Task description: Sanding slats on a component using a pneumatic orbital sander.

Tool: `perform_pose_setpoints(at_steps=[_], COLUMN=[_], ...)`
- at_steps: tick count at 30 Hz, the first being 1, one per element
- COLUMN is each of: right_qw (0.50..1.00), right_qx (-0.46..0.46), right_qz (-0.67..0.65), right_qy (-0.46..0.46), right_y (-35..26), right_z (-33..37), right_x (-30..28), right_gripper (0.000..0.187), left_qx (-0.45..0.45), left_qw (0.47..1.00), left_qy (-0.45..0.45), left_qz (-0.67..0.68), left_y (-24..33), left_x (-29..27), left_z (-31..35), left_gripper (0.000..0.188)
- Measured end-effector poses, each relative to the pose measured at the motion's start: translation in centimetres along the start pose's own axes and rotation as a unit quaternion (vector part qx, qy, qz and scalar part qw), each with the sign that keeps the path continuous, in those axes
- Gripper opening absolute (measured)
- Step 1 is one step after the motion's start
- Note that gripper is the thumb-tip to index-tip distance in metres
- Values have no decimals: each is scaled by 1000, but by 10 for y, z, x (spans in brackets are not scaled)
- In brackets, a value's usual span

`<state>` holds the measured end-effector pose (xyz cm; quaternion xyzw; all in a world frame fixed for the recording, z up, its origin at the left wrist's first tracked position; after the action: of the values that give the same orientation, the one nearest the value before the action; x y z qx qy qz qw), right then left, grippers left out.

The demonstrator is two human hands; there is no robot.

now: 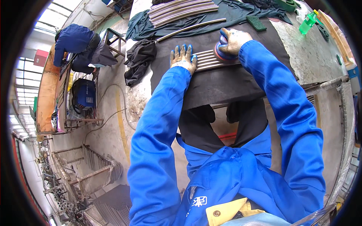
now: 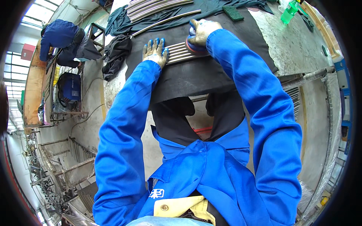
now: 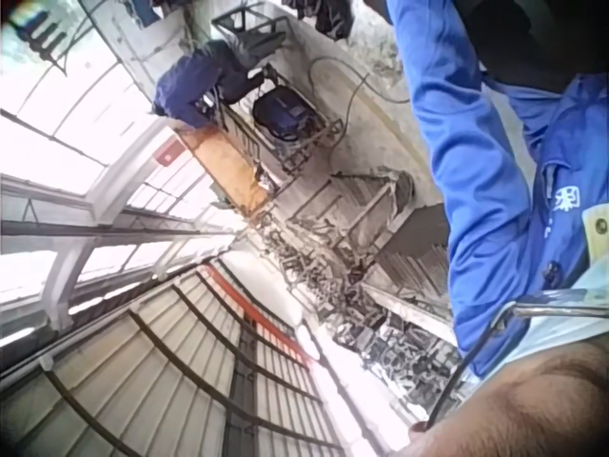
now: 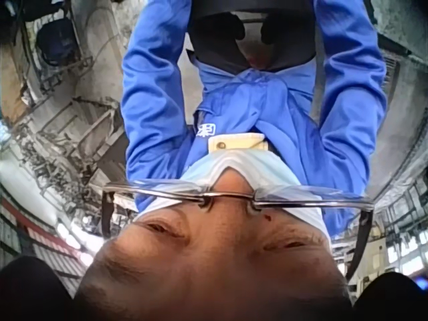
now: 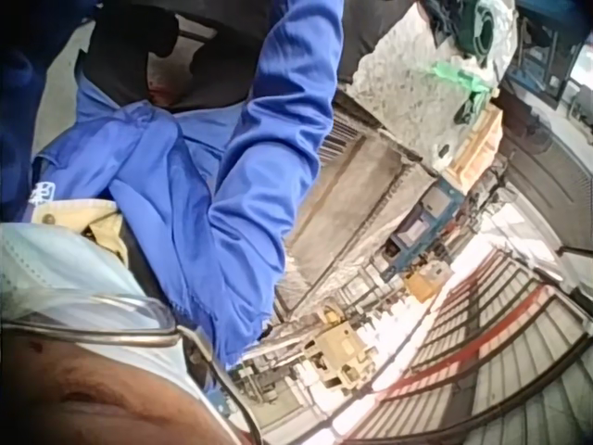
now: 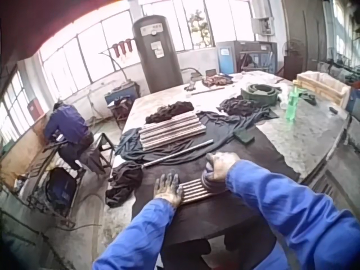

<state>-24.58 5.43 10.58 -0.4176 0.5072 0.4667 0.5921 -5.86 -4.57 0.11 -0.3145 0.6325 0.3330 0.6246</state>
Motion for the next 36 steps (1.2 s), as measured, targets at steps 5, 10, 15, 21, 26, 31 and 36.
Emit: perform_pose_setpoints(at_steps=[5, 10, 15, 21, 26, 31, 36], right_qw=[1000, 1000, 1000, 999, 999, 999, 997], right_qx=[-8, -10, -26, -32, -44, -49, -58], right_qz=[12, 1, -5, -2, 5, 4, 15], right_qy=[18, -24, -6, 14, 17, 11, 39], right_y=[-3, -4, -15, -22, -26, -27, -25], right_z=[14, 27, 17, -7, 2, -5, -4], right_x=[-3, 0, -2, -7, 2, -1, 3], right_gripper=[69, 75, 74, 69, 68, 71, 68], left_qx=[12, 38, 36, 17, 61, 89, 67], left_qw=[1000, 999, 999, 1000, 998, 995, 997], left_qy=[1, 16, 25, 8, 25, 48, 37], left_qz=[-3, 14, -18, -17, 7, 21, 11], left_y=[3, 6, 5, 6, 3, 2, 7], left_x=[-1, -2, -3, -9, 0, -4, -2], left_z=[16, 29, 23, -8, 18, 13, 9], left_gripper=[64, 66, 69, 69, 67, 66, 65])
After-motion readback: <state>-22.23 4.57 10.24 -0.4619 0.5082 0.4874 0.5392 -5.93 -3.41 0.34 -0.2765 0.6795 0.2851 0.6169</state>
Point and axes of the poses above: each hand's wrist, its own z-axis away from the middle knuckle, its own x-axis out of the palm, y = z × x, the point moved 6 cm from there along -z, towards the middle knuckle, and after that the axes turned 6 degrees about -x, right-handed, at the moved point
